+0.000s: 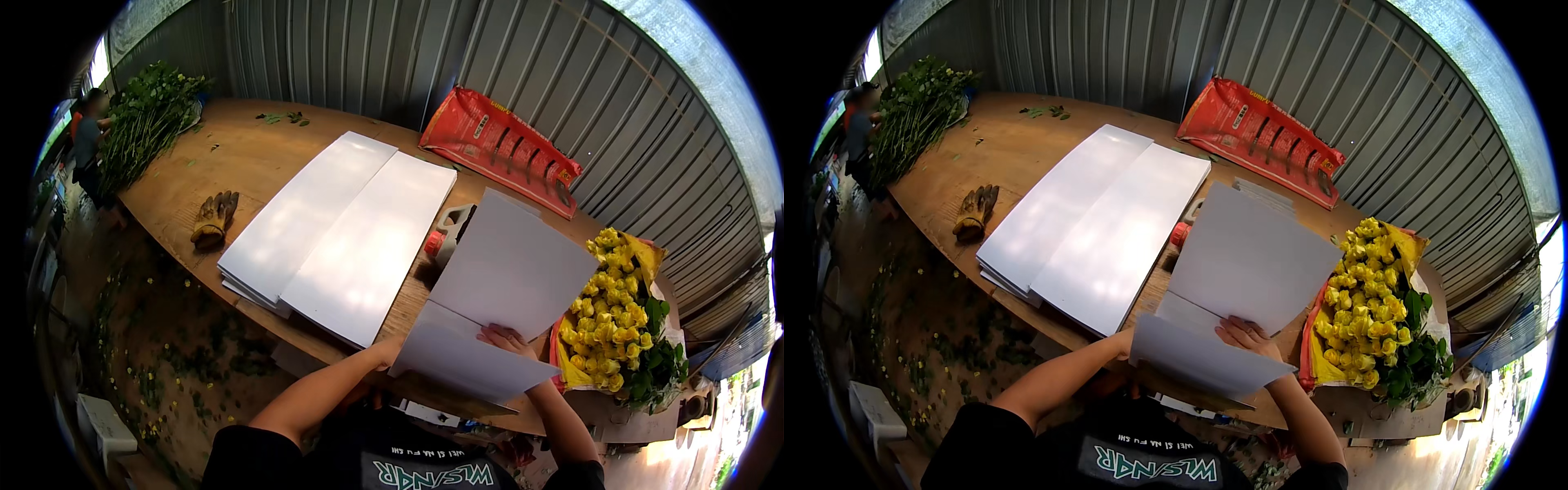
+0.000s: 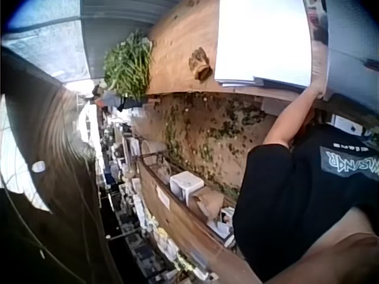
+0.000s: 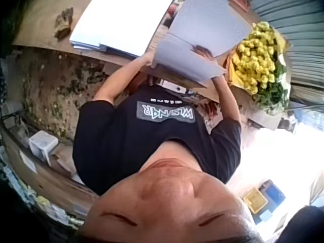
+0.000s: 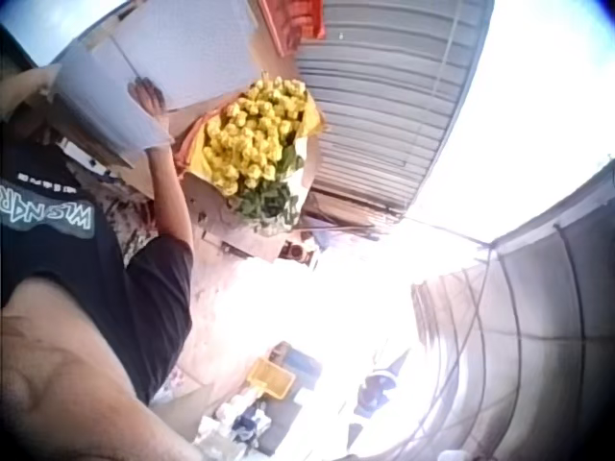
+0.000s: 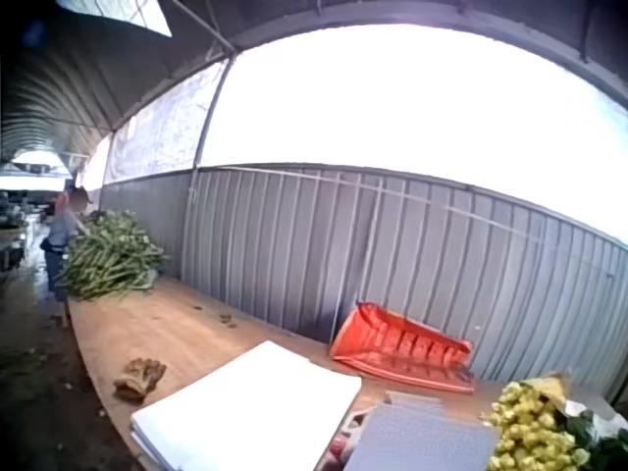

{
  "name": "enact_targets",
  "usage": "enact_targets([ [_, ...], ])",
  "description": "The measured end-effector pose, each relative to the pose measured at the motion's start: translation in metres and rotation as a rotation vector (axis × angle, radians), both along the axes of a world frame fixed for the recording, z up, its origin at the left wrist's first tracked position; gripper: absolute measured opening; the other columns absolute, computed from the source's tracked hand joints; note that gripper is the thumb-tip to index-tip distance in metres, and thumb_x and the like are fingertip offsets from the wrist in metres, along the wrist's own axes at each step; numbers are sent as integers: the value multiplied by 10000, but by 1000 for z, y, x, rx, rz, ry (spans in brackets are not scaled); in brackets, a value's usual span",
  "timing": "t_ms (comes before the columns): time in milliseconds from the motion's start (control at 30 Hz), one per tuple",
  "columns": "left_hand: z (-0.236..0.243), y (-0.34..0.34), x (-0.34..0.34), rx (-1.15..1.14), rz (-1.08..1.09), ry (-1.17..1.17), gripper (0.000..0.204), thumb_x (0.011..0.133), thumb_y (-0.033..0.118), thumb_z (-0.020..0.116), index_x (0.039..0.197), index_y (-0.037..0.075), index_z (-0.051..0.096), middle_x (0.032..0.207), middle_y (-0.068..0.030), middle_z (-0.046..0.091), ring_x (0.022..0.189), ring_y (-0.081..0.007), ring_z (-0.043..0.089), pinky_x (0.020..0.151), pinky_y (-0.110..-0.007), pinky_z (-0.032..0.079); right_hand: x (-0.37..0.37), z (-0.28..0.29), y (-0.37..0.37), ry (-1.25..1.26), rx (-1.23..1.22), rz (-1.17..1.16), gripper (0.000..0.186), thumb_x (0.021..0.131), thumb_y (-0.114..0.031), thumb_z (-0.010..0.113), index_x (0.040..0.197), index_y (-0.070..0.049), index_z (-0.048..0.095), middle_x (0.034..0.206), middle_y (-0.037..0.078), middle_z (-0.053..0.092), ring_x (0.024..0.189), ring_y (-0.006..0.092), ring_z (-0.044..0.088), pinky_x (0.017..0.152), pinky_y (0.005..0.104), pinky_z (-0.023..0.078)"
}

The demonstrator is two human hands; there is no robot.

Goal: The person arranges yellow roses and green leaves on a white sheet of paper, then folds the paper to create a wrapped bouquet. They use a stapler to secure the folded paper around the stems.

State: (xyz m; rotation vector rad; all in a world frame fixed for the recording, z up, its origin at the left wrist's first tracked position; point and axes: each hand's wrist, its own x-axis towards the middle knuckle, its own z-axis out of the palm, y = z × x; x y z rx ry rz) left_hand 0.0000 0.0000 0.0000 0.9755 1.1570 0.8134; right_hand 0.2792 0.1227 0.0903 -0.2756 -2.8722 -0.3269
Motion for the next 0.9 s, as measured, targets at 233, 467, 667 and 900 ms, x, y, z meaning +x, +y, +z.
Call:
enact_targets([
  [233, -18, 0, -12, 191, 93, 527, 365, 696, 217, 648, 936, -54, 597, 869, -156, 619, 758, -225, 581, 660, -316, 451, -32, 6, -40, -152, -141, -74, 615, 818, -438, 456, 1317, -105, 318, 1260, 148, 420, 1220, 268, 341, 1005, 372, 279],
  [467, 23, -5, -5, -82, 63, 230, 452, 654, 250, 711, 961, -61, 594, 904, -173, 615, 774, -219, 597, 672, -303, 471, -50, 75, -67, -482, -1481, 100, 609, 853, -481, 389, 1319, -97, 308, 1191, 162, 481, 1163, 287, 409, 958, 372, 336],
  [667, 84, -13, 8, -277, 171, 195, 405, 658, 165, 741, 963, -57, 595, 879, -156, 621, 752, -210, 589, 679, -297, 463, -69, 122, -88, -633, -976, -134, 366, 874, -344, 414, 1004, -33, 558, 749, 201, 597, 732, 363, 573, 683, 412, 457],
  [900, 60, -30, 23, -301, 187, 403, 398, 672, 202, 731, 918, -77, 587, 831, -155, 624, 697, -222, 605, 626, -300, 476, -53, 126, -108, -610, -869, -147, 273, 846, -251, 455, 831, -16, 592, 707, 177, 604, 692, 342, 596, 649, 402, 475],
])
